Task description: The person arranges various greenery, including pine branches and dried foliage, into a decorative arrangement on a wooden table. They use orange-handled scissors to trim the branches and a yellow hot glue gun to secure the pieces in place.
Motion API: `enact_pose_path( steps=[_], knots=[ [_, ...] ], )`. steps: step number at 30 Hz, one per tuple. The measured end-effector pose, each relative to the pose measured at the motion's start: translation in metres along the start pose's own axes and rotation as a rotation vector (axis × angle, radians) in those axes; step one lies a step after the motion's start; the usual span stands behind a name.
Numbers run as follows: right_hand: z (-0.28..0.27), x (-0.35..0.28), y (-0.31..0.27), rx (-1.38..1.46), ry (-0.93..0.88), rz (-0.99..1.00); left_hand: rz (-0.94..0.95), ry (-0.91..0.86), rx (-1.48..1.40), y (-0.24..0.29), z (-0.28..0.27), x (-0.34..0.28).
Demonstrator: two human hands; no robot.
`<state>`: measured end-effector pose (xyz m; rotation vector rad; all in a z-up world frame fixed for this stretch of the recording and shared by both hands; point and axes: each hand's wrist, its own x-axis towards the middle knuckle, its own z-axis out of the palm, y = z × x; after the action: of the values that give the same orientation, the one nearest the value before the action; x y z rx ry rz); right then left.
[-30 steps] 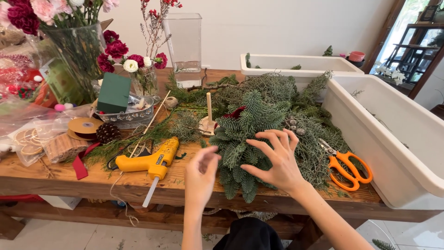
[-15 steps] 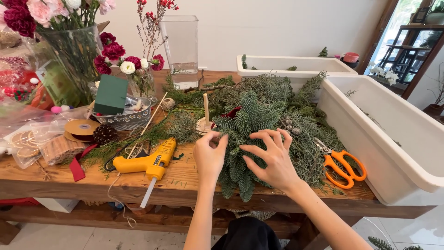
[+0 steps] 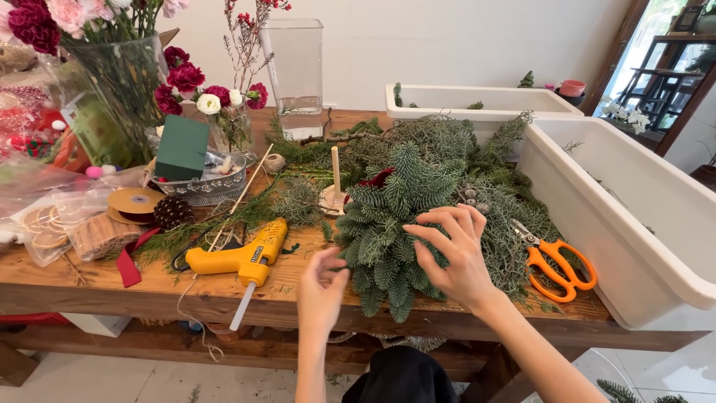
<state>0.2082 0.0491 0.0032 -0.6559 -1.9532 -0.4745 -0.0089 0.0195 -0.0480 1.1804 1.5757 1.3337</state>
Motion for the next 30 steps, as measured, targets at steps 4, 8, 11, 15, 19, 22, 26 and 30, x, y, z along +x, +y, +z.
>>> enact_pose_path(
  steps=[4,8,11,15,19,22,26,30],
  knots=[
    [0.004,0.009,-0.008,-0.031,0.003,-0.055,0.057,-0.043,0.025,0.017,0.009,-0.009],
    [0.018,0.021,-0.008,-0.137,-0.137,-0.144,0.140,-0.062,0.047,0.031,0.013,-0.011],
    [0.028,0.028,-0.006,-0.171,-0.148,-0.136,0.124,-0.062,-0.073,0.025,0.021,0.002],
    [0.031,0.031,-0.001,-0.228,-0.139,-0.063,0.087,-0.037,-0.390,0.030,0.023,0.014],
    [0.034,0.029,0.001,-0.243,-0.119,-0.008,0.115,-0.041,-0.523,0.039,0.022,0.017],
    [0.037,0.030,0.001,-0.271,-0.097,-0.008,0.146,-0.025,-0.599,0.035,0.029,0.028],
    [0.035,0.030,0.001,-0.247,-0.102,0.011,0.131,-0.011,-0.718,0.031,0.032,0.039],
    [0.024,0.031,-0.004,-0.226,-0.181,0.012,0.115,0.001,-0.827,0.026,0.039,0.048]
  ],
)
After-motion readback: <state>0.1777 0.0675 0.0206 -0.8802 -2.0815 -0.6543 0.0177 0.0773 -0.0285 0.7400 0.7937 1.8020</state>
